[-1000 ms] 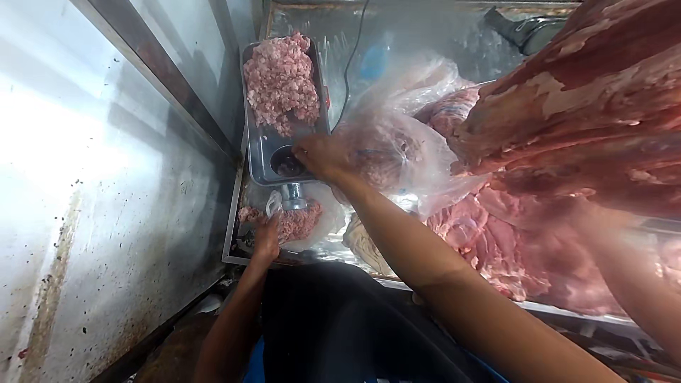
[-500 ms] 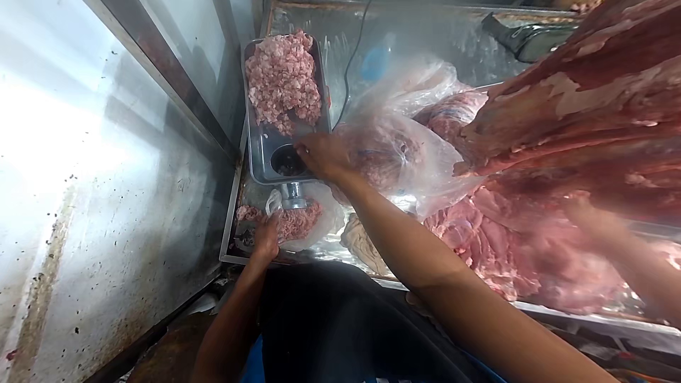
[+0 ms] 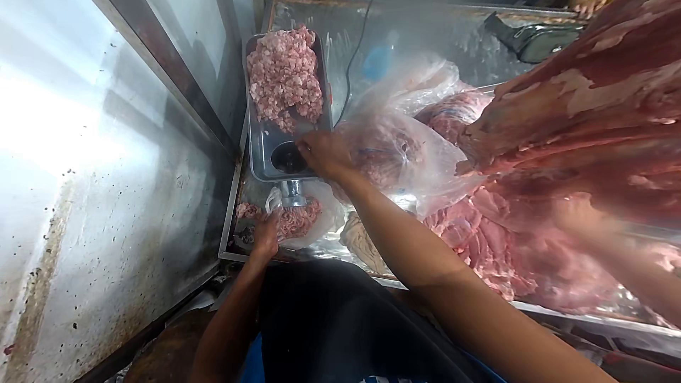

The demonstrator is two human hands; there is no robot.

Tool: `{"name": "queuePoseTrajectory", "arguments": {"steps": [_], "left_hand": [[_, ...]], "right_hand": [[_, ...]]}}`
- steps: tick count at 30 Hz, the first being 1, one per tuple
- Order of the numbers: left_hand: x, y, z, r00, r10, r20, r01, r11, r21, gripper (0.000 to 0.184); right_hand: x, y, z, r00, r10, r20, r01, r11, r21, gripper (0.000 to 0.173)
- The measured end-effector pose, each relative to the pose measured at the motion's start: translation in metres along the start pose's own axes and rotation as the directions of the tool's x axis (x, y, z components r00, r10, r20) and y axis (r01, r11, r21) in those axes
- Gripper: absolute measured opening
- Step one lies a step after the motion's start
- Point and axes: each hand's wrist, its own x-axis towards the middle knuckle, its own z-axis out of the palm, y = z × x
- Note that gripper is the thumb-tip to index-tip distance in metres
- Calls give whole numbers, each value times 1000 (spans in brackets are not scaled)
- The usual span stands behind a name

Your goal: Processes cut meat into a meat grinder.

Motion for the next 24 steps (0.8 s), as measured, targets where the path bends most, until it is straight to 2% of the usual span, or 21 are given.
{"name": "queuePoseTrajectory", "arguments": {"steps": [15, 20, 24], "left_hand": [[0, 2, 1, 1000, 4, 7, -4, 1000, 7, 47], [-1, 4, 0, 1000, -1, -11, 1, 999, 40, 51], [-3, 8, -1, 1000, -8, -21, 8, 999, 45, 51]], "right_hand": [[-1, 0, -1, 1000, 3, -3, -3, 1000, 0, 26], [9, -9, -13, 994, 98, 54, -104, 988, 112, 26], [56, -34, -58, 983, 119, -143, -89, 975, 201, 28]]}}
